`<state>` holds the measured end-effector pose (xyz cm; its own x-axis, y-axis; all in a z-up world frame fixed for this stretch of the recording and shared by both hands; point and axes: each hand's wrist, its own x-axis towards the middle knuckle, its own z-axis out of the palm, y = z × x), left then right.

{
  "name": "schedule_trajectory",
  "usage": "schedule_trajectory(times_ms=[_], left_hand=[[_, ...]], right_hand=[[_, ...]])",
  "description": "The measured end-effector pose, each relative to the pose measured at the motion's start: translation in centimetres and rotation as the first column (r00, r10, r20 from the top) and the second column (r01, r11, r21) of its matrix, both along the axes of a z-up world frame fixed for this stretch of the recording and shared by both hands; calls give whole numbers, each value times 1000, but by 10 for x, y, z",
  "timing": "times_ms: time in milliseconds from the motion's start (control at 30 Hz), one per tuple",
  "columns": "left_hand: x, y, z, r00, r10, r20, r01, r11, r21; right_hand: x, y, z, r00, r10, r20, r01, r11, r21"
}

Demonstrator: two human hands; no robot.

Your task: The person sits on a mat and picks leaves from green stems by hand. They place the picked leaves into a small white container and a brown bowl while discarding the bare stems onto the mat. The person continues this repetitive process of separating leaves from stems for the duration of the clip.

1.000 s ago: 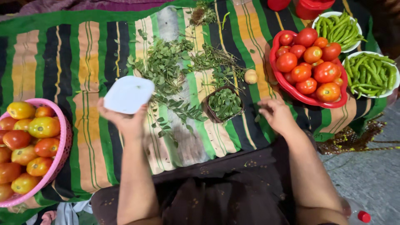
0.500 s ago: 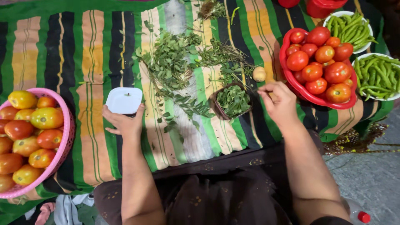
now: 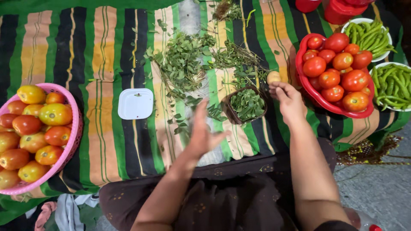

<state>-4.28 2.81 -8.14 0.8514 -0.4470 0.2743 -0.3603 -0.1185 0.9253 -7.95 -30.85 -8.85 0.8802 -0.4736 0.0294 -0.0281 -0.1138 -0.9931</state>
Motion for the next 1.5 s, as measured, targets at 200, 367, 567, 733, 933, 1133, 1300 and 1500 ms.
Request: schedule_trajectory(times_ms=[200,367,567,733,933,1133,1300,1500], left_hand=[[-1,-73,-24,998,-31,63,39,989,-142],[6,-77,-43,997,37,65,-38,999,4],[9,-76,-61,967,56,250,-72,996,53],[9,-76,-72,963,55,264,-74,995,63],[10,-76,-73,960,51,277,-69,996,55],[9,-76,-73,960,54,276,-76,995,69],[9,-76,-74,955,66,290,-83,995,47],[9,-76,-75,951,70,300,-90,995,52]], right_hand=[[58,-13,-14,992,126,-26,-121,847,-518],[107,1,3,940,310,-146,-312,598,-738],[152,15,12,845,314,-433,-510,225,-830],[157,15,7,850,248,-464,-517,227,-825],[148,-2,-3,925,208,-316,-375,386,-843],[138,-22,5,954,163,-250,-297,606,-738],[131,-25,5,999,-37,-17,12,657,-753],[125,-38,-1,985,164,-60,-130,458,-879]])
